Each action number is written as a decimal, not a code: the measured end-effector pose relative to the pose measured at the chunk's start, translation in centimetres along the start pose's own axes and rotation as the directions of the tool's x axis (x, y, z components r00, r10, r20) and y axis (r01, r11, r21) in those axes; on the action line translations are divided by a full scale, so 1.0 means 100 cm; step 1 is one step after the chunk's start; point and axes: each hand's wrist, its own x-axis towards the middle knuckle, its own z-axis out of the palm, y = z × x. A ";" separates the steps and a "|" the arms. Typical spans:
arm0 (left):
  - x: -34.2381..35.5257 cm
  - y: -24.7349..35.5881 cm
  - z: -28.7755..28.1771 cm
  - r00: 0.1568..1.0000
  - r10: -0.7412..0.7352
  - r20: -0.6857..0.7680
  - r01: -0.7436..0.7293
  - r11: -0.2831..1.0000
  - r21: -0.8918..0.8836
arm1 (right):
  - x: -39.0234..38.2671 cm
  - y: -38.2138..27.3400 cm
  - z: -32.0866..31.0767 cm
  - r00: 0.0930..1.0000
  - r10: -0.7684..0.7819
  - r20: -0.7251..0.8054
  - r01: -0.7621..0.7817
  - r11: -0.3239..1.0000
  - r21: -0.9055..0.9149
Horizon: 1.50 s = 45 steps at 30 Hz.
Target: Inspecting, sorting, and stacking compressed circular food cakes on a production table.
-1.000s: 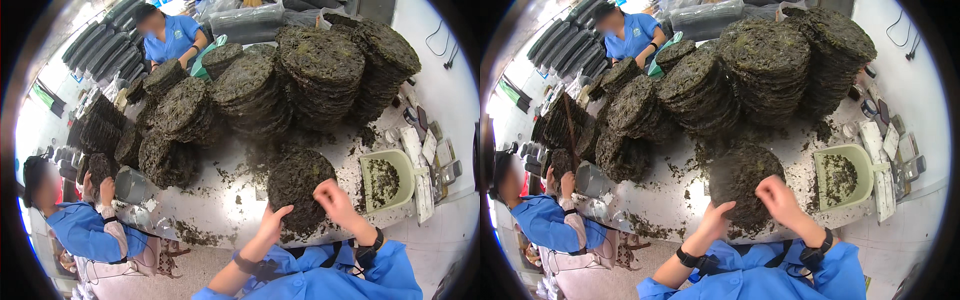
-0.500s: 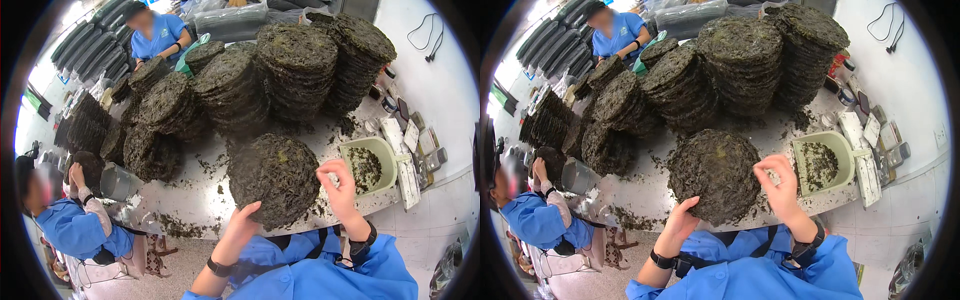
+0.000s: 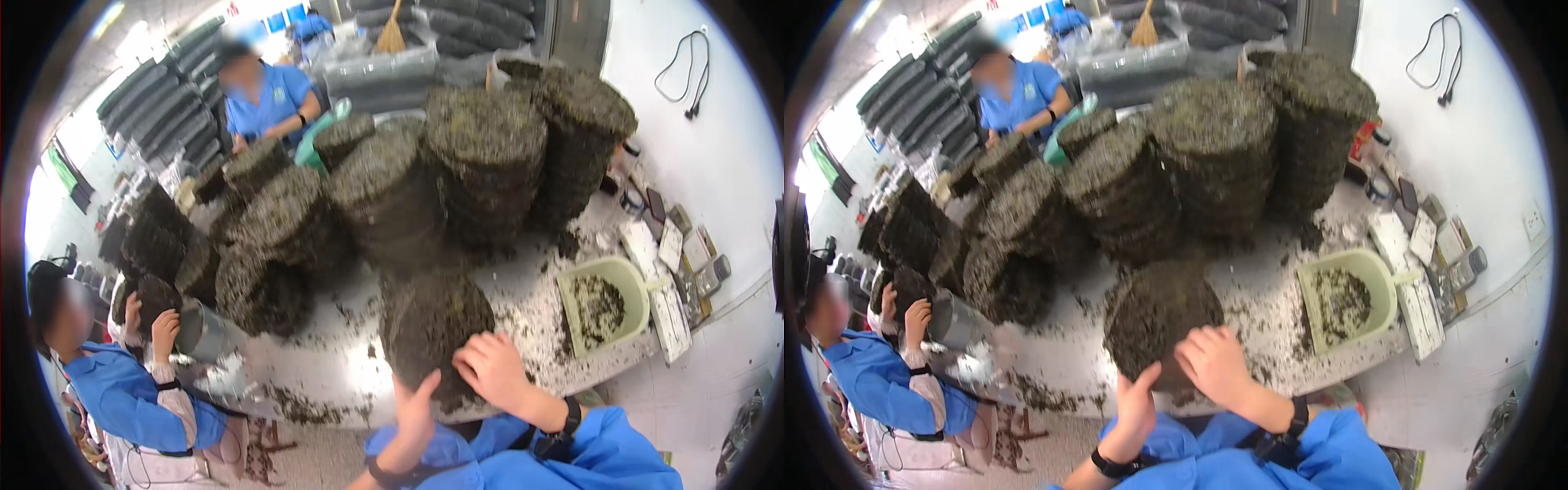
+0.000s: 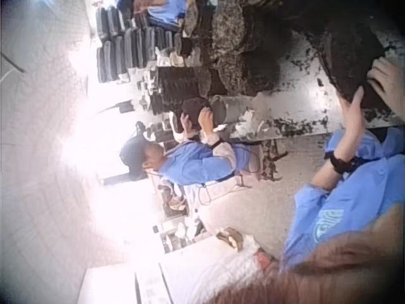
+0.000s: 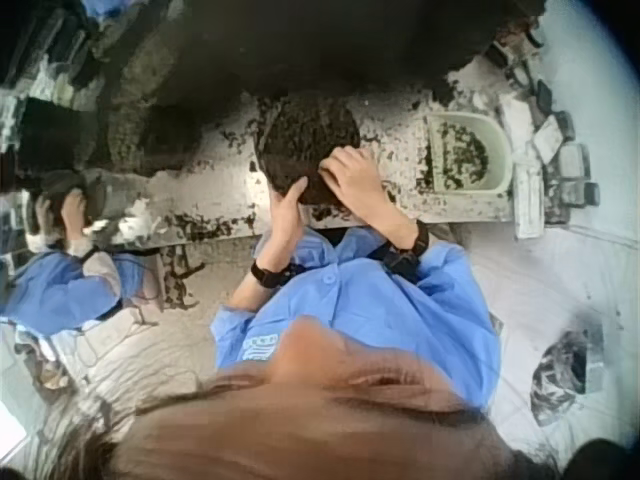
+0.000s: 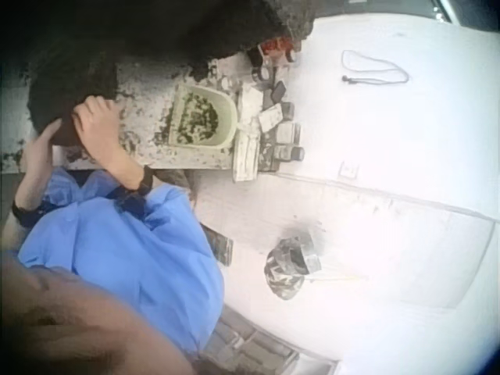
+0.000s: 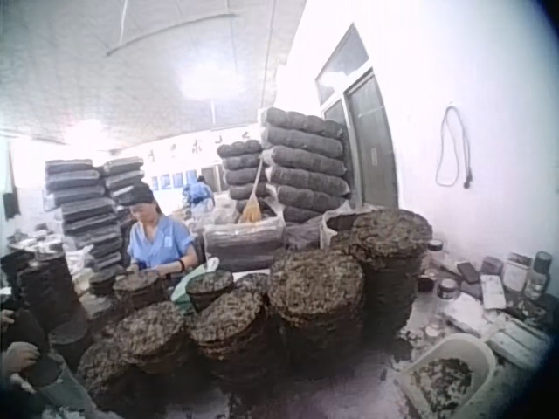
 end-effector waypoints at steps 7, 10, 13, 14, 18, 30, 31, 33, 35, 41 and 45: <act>0.003 0.007 -0.010 0.993 -0.120 0.004 0.120 0.991 -0.054 | -0.020 0.046 -0.034 0.717 0.697 -0.026 -0.383 0.425 0.820; 0.006 0.019 -0.014 0.988 -0.153 0.004 0.153 0.985 -0.079 | -0.044 0.106 -0.042 0.617 0.786 -0.046 -0.287 0.280 0.916; 0.009 0.029 -0.032 0.951 -0.259 0.166 0.276 0.958 -0.082 | -0.029 0.082 -0.037 0.547 0.737 0.396 -0.468 -0.123 0.875; 0.009 0.035 -0.030 0.918 -0.323 0.228 0.334 0.942 -0.011 | -0.041 0.078 -0.023 0.554 0.670 0.494 -0.492 -0.215 0.844; 0.027 0.011 -0.066 0.937 -0.286 0.202 0.253 0.952 0.173 | -0.030 0.042 0.013 0.518 0.663 0.541 -0.686 -0.057 0.726; 0.069 0.218 -0.166 0.899 0.364 -0.245 -0.436 0.805 -0.403 | 0.038 0.006 0.059 0.691 0.458 0.559 -0.698 0.221 0.682; 0.087 0.238 -0.181 0.858 0.412 -0.307 -0.511 0.749 -0.422 | 0.045 0.001 0.063 0.694 0.432 0.576 -0.704 0.243 0.667; 0.127 0.266 -0.215 0.885 0.331 -0.327 -0.461 0.712 -0.529 | 0.051 0.003 0.076 0.732 0.377 0.568 -0.676 0.301 0.672; 0.157 0.277 -0.212 0.903 0.332 -0.272 -0.428 0.747 -0.509 | 0.055 0.002 0.086 0.742 0.395 0.542 -0.664 0.315 0.678; 0.224 0.240 -0.251 0.944 0.124 -0.305 -0.224 0.920 -0.320 | 0.078 0.029 0.103 0.745 0.519 0.419 -0.613 0.285 0.737; 0.237 0.248 -0.276 0.964 0.099 -0.245 -0.177 0.931 -0.319 | 0.085 0.046 0.107 0.711 0.549 0.440 -0.620 0.193 0.760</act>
